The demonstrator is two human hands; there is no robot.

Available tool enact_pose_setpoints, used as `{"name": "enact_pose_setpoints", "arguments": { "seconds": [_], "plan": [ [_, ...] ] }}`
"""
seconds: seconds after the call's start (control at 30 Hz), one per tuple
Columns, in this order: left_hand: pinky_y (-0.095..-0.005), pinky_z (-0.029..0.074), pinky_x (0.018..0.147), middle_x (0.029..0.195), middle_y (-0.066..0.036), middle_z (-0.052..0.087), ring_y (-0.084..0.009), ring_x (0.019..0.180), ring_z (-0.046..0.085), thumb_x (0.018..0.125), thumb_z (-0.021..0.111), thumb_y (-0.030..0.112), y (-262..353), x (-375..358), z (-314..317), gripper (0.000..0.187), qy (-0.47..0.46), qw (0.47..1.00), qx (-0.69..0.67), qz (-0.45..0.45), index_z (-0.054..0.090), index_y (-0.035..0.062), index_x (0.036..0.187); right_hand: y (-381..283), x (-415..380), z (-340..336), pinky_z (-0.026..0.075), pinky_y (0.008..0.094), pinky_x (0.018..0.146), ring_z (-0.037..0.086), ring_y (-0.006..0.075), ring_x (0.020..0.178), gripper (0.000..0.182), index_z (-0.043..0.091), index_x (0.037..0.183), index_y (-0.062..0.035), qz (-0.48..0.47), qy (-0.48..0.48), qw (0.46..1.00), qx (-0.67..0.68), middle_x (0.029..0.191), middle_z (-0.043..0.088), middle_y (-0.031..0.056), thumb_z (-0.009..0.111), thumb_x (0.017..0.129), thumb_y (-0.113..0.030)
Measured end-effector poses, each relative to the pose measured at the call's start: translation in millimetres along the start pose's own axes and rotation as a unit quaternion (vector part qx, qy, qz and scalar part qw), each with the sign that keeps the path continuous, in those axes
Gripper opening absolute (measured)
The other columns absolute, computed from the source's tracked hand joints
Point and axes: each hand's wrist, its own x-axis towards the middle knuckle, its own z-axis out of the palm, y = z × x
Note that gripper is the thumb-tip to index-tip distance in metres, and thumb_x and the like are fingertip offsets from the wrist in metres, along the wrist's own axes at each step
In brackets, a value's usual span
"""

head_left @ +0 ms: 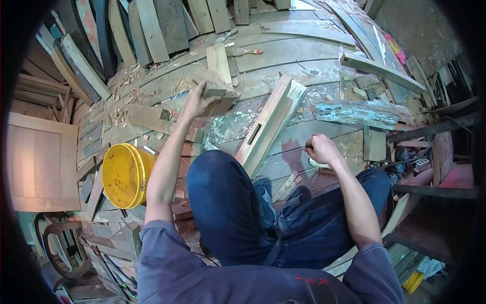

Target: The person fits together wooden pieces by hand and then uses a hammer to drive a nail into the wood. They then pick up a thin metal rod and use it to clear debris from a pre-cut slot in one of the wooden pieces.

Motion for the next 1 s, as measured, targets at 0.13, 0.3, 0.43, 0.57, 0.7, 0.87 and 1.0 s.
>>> {"name": "enact_pose_setpoints", "arguments": {
  "seconds": [0.13,0.3,0.43,0.57,0.7,0.87,1.0],
  "plan": [
    [-0.0357,0.054,0.085,0.103,-0.018,0.071,-0.0242,0.095,0.07,0.069,0.085,0.028,49,6,-22,0.066,0.048,0.994,-0.084,0.046,0.058,0.0001,0.122,1,5,2,0.052,0.0461,0.084,0.064,0.0374,0.093,0.014,0.074,0.088,-0.0051,-0.002,0.002,1.0,0.015,0.094,0.067,0.02,0.067,0.08,-0.014],
    [-0.0358,0.053,0.089,0.109,-0.018,0.069,-0.0245,0.102,0.067,0.066,0.088,0.026,101,30,-38,0.072,0.03,0.993,-0.068,0.097,0.056,-0.0025,0.123,7,-2,2,0.052,0.0484,0.084,0.064,0.04,0.093,0.036,0.065,0.113,-0.0019,-0.008,0.153,0.988,-0.024,0.102,0.066,0.022,0.068,0.08,-0.016],
    [-0.0332,0.052,0.085,0.108,-0.011,0.066,-0.0175,0.099,0.064,0.067,0.089,0.024,183,39,-62,0.063,-0.033,0.985,-0.154,0.071,0.057,-0.0024,0.116,-23,-10,-47,0.05,0.0411,0.081,0.063,0.0291,0.097,0.041,0.058,0.12,-0.0008,0.01,0.115,0.95,0.291,0.106,0.062,0.0152,0.07,0.085,-0.019],
    [-0.0333,0.054,0.081,0.103,-0.01,0.066,-0.0184,0.092,0.065,0.067,0.089,0.022,237,35,-51,0.06,-0.056,0.944,-0.312,-0.086,0.058,-0.0005,0.113,-51,-13,-51,0.05,0.0411,0.081,0.062,0.0252,0.101,0.05,0.051,0.129,-0.0027,-0.012,0.052,0.832,0.552,0.113,0.06,0.0099,0.07,0.088,-0.025],
    [-0.0358,0.056,0.077,0.102,-0.011,0.066,-0.02,0.088,0.067,0.074,0.083,0.016,241,32,-14,0.05,-0.023,0.852,-0.489,-0.188,0.056,-0.0008,0.113,-72,-18,-55,0.05,0.044,0.086,0.06,0.0253,0.109,0.055,0.048,0.132,-0.0027,-0.068,0.092,0.628,0.77,0.125,0.057,0.0111,0.068,0.089,-0.031],
    [-0.0366,0.056,0.079,0.107,-0.012,0.064,-0.0213,0.092,0.065,0.082,0.076,0.019,210,24,16,0.046,-0.092,0.824,-0.503,-0.242,0.055,-0.0028,0.116,-57,-24,-62,0.045,0.0398,0.098,0.058,0.0226,0.116,0.052,0.052,0.129,-0.0003,-0.019,0.197,0.596,0.778,0.127,0.059,0.0104,0.068,0.088,-0.027],
    [-0.0341,0.055,0.083,0.108,-0.012,0.064,-0.019,0.093,0.063,0.09,0.067,0.034,204,13,7,0.049,-0.191,0.819,-0.479,-0.254,0.057,-0.005,0.117,-49,-23,-65,0.039,0.0378,0.105,0.055,0.0229,0.12,0.051,0.053,0.13,-0.0004,-0.017,0.222,0.6,0.769,0.129,0.058,0.0094,0.065,0.088,-0.028]
  ]
}}
